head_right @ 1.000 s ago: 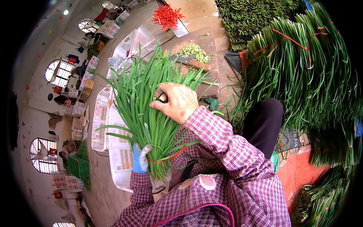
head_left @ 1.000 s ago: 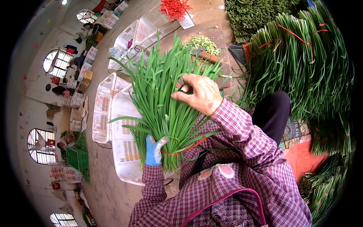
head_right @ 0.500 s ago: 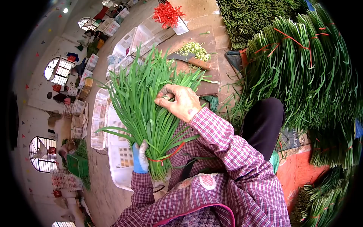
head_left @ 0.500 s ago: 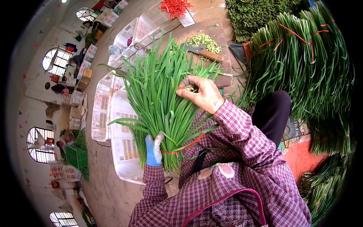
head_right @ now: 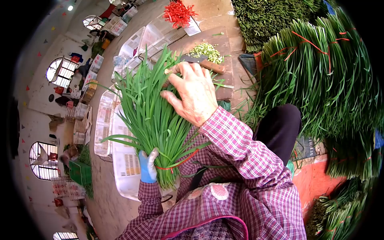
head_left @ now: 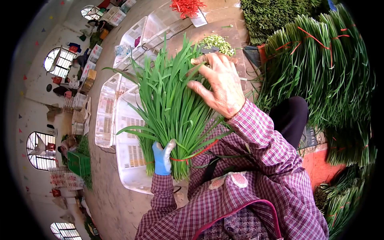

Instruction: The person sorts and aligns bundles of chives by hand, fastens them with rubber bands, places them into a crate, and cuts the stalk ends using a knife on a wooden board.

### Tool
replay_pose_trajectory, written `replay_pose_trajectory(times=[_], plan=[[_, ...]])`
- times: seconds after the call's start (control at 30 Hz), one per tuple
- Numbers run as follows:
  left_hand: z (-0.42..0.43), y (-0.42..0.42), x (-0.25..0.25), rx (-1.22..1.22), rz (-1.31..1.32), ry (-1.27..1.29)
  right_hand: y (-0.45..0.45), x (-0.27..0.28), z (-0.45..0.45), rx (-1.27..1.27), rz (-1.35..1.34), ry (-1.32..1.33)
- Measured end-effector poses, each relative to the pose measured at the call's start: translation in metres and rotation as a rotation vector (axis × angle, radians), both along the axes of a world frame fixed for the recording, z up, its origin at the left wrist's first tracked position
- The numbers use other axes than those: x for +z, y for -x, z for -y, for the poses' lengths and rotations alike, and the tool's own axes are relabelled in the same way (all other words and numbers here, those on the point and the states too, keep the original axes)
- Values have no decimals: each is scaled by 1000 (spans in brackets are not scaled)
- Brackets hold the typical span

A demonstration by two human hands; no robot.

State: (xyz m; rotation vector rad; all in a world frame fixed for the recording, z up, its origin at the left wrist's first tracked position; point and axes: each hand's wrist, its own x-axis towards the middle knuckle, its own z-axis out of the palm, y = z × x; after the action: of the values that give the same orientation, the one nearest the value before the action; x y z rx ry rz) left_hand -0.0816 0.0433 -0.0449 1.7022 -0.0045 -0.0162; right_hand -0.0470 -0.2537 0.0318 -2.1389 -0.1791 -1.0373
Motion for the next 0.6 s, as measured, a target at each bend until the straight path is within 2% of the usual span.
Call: replay_pose_trajectory(times=[0.13,0.2,0.3,0.4,0.5,0.6], plan=[[-5,0,-6,-33,24,-37,-6,-11,-2,54,-37,51],[-6,1,-9,-27,18,-13,-4,-15,-4,100,-138,-25],[-2,1,-6,5,-5,55,-5,-25,-8,105,-131,-82],[-9,0,-13,-50,30,-69,-3,-25,-11,111,-176,-108],[-20,-4,-22,-59,-22,20,-1,-26,-14,113,-164,-117],[-19,-4,-21,-119,14,-74,-3,-30,-19,79,-75,-140]])
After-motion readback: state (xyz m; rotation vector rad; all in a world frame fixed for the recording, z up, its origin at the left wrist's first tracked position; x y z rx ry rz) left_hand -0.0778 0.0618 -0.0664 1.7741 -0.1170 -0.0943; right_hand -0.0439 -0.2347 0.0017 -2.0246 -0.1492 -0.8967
